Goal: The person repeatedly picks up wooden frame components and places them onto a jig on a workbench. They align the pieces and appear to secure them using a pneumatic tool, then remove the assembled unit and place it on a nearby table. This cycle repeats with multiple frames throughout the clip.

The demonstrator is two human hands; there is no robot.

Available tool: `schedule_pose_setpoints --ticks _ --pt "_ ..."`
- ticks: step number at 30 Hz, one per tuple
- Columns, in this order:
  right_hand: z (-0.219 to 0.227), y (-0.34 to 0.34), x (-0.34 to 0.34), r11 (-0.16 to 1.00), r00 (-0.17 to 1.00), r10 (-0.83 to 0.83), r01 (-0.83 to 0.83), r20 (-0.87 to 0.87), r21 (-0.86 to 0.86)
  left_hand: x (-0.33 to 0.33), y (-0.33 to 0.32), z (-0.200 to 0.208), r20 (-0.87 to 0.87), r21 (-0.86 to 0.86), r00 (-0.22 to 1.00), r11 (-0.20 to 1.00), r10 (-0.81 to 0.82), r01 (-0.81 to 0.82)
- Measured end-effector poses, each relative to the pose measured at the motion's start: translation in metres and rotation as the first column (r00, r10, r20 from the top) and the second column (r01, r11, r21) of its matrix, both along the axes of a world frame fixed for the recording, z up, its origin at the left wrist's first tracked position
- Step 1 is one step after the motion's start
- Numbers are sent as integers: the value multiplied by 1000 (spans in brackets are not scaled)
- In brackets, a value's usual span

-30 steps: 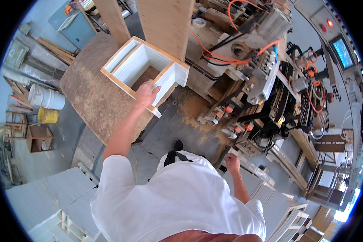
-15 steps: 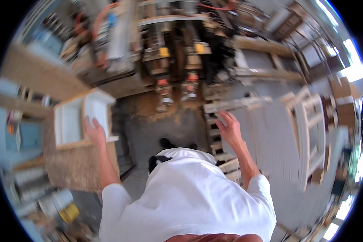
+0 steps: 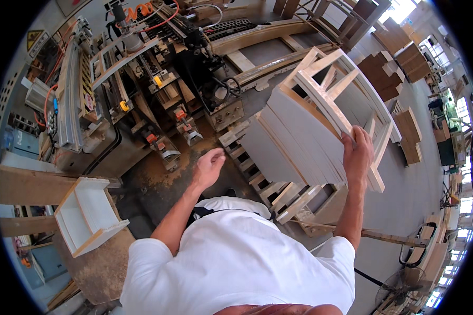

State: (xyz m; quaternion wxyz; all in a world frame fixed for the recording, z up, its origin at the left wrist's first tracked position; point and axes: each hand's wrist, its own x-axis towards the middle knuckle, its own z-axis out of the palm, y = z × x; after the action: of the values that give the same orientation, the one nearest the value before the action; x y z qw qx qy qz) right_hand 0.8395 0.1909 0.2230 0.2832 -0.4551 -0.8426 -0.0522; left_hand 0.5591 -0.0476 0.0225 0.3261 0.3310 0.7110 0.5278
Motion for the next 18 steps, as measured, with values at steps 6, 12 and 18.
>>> schedule_pose_setpoints --ticks 6,12,18 --pt "12 -35 -41 942 944 322 -313 -65 125 26 48 77 355 366 856 899 -376 243" --pt "-8 -68 -116 764 763 645 -644 -28 39 -4 51 149 785 483 580 801 -218 -354" --pt "-15 -73 -203 612 623 778 -726 76 -312 -75 -10 102 832 485 528 691 -174 -536"
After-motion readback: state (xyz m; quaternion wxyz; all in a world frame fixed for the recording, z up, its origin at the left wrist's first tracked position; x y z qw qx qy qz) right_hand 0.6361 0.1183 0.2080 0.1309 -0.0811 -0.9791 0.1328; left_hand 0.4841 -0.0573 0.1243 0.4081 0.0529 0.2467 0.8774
